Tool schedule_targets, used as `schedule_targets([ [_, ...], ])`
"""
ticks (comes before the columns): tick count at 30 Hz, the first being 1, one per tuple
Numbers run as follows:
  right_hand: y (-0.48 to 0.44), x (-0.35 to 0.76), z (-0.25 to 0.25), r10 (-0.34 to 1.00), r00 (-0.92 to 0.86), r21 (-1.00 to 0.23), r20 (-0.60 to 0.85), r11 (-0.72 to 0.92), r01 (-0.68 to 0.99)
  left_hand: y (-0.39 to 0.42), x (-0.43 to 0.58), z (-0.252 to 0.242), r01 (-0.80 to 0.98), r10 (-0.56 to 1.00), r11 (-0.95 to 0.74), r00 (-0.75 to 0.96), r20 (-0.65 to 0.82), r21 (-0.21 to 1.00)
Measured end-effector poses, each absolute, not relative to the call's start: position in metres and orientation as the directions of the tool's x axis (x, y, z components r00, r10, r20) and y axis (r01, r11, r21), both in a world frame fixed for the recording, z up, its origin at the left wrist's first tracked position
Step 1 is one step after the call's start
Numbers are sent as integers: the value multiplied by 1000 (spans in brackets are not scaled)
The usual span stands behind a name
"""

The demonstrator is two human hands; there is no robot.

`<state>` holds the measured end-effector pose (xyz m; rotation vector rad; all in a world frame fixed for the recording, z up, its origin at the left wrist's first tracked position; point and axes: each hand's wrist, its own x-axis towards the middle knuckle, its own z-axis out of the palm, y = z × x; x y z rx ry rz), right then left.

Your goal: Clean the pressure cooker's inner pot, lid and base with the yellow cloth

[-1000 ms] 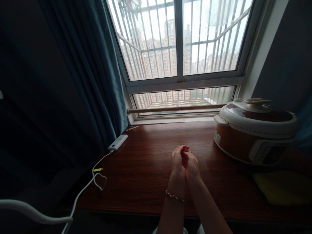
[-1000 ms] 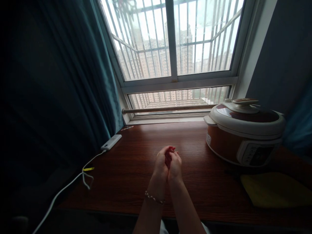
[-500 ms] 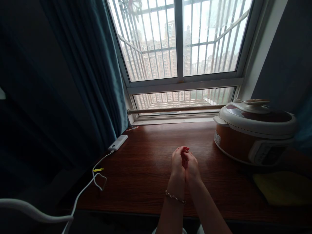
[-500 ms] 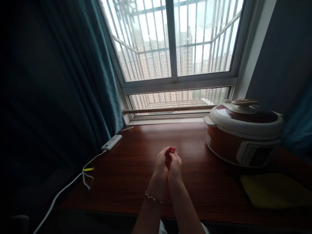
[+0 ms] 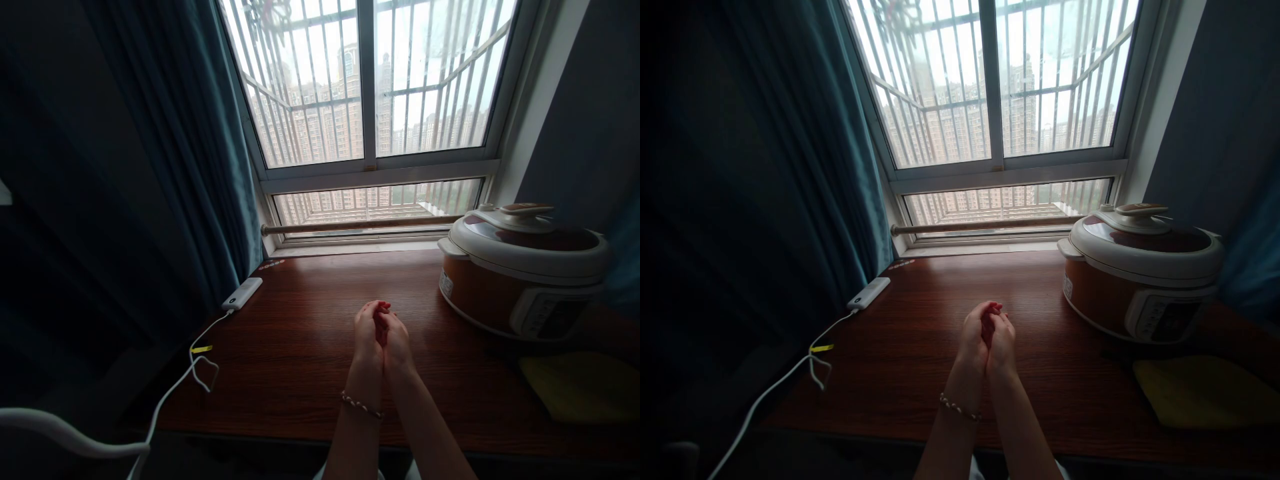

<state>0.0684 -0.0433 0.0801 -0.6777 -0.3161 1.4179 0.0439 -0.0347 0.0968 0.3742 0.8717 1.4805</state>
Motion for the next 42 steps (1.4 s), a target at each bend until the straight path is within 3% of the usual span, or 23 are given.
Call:
schedule_targets([
  [9,-45,70,84,963,116,-541,-243,-35,-840,-34,45,95,-696,953,91,-147,-266,712],
  [28,-45,69,84,964,144,-582,-225,-15,-813,-35,44,96,-673,956,102,-137,-259,732],
  [33,-45,68,83,960,148,-582,-240,-20,-813,-34,42,94,-565,971,77,-143,-190,821],
  [42,-44,76,81,929,172,-542,-329,-37,-840,-32,48,88,-198,991,-33,-131,7,980],
])
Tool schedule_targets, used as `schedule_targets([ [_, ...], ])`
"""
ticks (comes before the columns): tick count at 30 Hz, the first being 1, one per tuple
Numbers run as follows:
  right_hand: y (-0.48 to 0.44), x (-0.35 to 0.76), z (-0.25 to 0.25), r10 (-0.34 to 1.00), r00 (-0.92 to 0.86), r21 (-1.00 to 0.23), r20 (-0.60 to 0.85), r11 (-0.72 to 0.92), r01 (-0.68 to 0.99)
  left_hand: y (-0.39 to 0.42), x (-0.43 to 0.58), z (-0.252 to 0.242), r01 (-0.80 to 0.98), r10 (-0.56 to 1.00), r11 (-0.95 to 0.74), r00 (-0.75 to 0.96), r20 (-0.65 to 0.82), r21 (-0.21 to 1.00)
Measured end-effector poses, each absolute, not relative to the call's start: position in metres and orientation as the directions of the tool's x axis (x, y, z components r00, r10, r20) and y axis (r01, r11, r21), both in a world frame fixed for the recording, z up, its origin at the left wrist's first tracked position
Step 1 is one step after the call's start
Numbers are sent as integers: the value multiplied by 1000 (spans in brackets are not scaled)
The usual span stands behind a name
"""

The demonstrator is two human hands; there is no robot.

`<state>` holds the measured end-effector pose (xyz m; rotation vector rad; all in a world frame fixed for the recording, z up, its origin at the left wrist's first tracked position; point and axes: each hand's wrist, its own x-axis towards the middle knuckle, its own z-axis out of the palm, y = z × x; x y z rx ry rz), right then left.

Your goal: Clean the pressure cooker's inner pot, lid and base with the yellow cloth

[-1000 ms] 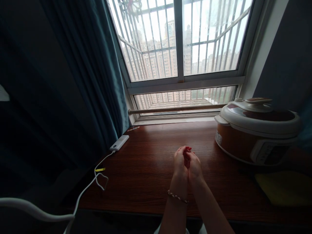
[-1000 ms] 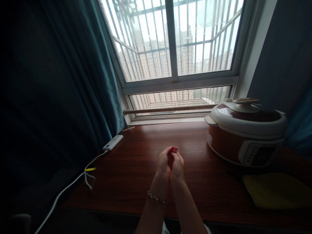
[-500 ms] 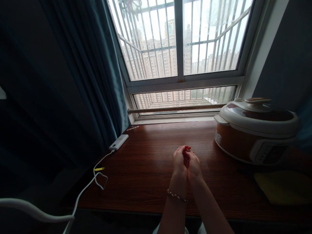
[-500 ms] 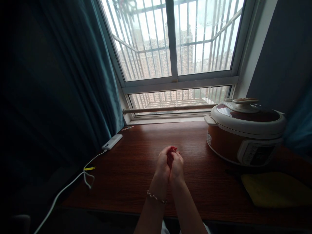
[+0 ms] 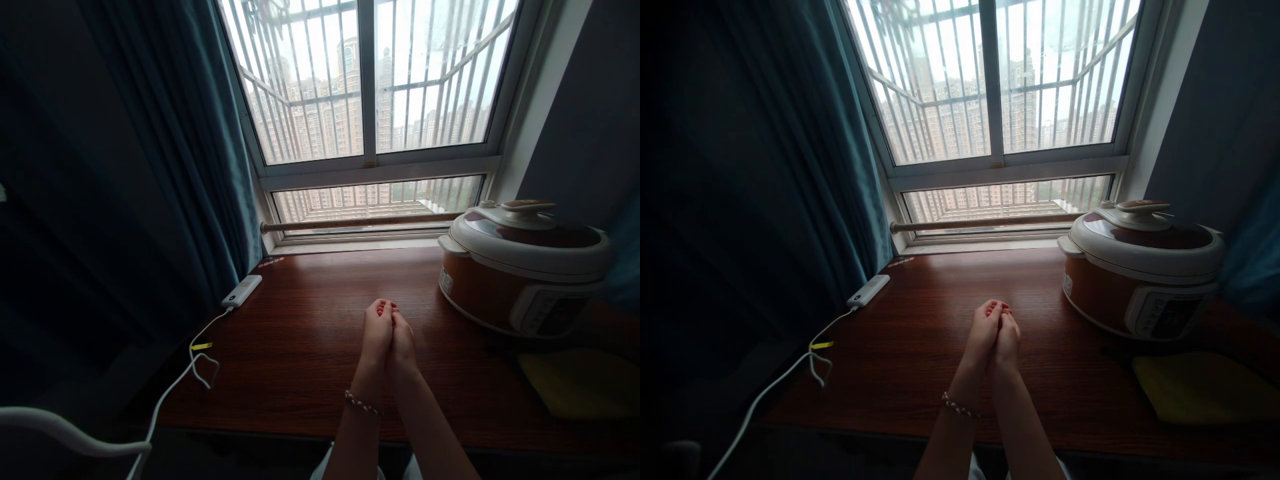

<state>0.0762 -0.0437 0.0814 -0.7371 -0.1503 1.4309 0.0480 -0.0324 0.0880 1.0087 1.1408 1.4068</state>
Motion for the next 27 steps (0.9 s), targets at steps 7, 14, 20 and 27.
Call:
schedule_targets([
  [7,-45,75,84,936,161,-579,-314,-55,-814,-34,48,90,-40,991,-39,-130,34,998],
  [14,-45,91,83,951,309,-956,-24,69,-286,-37,46,96,208,983,-26,-171,62,978],
  [20,-33,144,69,932,363,-694,16,-251,675,-41,35,99,528,991,11,-119,61,849],
  [27,-50,221,31,749,662,-361,-33,-627,690,-52,41,95,871,972,-109,195,-133,479],
])
